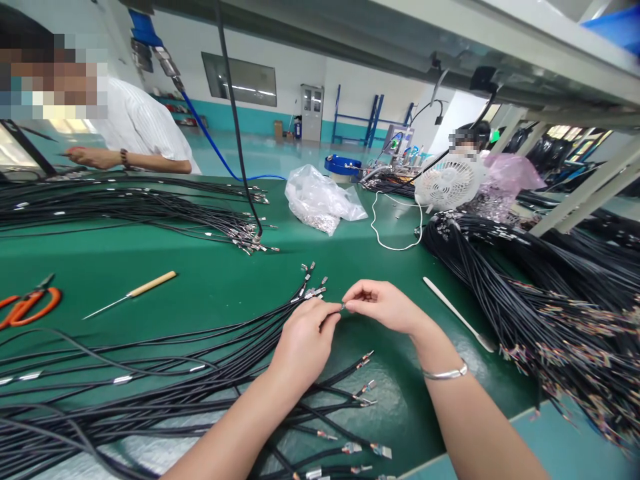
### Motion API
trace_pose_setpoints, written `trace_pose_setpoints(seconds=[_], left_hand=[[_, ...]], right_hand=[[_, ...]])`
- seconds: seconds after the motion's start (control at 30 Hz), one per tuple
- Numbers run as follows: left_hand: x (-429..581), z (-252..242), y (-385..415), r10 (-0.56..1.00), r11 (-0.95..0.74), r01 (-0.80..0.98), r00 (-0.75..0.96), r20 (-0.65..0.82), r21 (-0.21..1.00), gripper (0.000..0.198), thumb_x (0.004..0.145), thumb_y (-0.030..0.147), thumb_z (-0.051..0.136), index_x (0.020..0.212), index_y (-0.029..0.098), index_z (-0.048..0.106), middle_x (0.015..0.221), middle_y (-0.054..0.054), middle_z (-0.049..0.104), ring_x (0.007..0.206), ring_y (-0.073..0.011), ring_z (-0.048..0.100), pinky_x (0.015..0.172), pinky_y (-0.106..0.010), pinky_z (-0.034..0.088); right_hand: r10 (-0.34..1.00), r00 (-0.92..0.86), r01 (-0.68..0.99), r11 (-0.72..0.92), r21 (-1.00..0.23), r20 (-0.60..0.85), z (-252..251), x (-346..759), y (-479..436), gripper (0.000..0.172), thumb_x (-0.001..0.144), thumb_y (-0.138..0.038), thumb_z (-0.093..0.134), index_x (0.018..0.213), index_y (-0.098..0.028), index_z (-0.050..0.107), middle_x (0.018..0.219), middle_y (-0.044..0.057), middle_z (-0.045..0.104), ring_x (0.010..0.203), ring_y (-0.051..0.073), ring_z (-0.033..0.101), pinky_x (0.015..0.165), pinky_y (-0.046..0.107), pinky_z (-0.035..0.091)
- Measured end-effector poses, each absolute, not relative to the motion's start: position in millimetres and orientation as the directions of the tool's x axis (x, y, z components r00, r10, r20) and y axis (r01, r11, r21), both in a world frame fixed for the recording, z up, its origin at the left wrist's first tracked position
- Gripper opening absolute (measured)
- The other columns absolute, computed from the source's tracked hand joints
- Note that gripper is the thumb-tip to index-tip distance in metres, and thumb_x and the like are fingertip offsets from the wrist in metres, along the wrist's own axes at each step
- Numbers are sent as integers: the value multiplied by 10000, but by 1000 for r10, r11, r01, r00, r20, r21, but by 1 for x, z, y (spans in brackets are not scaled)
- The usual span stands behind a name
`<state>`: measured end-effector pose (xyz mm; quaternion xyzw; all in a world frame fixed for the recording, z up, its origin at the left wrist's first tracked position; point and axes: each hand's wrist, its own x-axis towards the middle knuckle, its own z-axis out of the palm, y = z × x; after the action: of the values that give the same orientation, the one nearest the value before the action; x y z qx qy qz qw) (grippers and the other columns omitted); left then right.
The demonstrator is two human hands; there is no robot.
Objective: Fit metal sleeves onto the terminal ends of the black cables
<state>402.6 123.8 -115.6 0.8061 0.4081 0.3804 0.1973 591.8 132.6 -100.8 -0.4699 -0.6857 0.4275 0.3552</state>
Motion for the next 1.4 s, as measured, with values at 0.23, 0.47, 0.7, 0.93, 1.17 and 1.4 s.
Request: trace_pose_setpoints(seconds=[0.23, 0.47, 0.7, 0.93, 1.17, 1.4], left_hand=[[404, -109, 123, 895, -426, 361, 299, 330, 829, 147, 805, 259, 540, 829, 214, 679, 745, -4, 663, 646, -135, 586, 617, -257, 473], [401, -94, 127, 904, -81, 113, 426, 25, 990, 188, 740, 324, 569, 743, 172, 678, 651, -19, 649, 550, -123, 559, 480, -216, 436], [401, -100, 126, 913, -381, 253, 255, 318, 889, 82, 752, 215, 579, 728, 198, 656, 679, 5, 634, 625, -133, 564, 598, -259, 455], [403, -108, 123, 678, -730, 416, 339, 653, 542, 105, 842, 173, 513, 827, 191, 615, 750, -19, 605, 749, -153, 523, 730, -314, 426], [403, -106, 121, 806, -592, 361, 266, 529, 720, 127, 822, 191, 554, 904, 236, 639, 800, 12, 613, 738, -126, 547, 710, -270, 438], [404, -105, 120, 804, -595, 310, 238, 545, 742, 71, 798, 200, 604, 829, 238, 655, 749, 34, 611, 713, -112, 551, 704, -258, 431]], right_hand=[[935, -299, 177, 251, -952, 191, -95, 589, 129, 172, 780, -308, 668, 897, -186, 638, 847, 19, 631, 789, 162, 574, 735, 284, 463], [941, -265, 194, 266, -944, 211, -94, 589, 127, 168, 774, -319, 682, 889, -199, 661, 869, 24, 652, 822, 179, 593, 776, 310, 468], [946, -273, 216, 237, -947, 175, -90, 588, 126, 196, 819, -356, 623, 916, -186, 631, 879, 32, 633, 820, 174, 581, 757, 296, 463], [950, -301, 228, 156, -961, 83, -88, 584, 125, 213, 802, -357, 638, 761, -149, 616, 697, 8, 599, 663, 141, 548, 647, 259, 451], [940, -327, 156, 158, -975, 100, -86, 586, 124, 197, 816, -337, 626, 832, -142, 648, 744, 26, 628, 703, 147, 569, 685, 268, 464], [948, -296, 148, 168, -975, 118, -85, 584, 122, 169, 774, -310, 672, 764, -144, 646, 693, 11, 616, 664, 141, 558, 643, 256, 453]])
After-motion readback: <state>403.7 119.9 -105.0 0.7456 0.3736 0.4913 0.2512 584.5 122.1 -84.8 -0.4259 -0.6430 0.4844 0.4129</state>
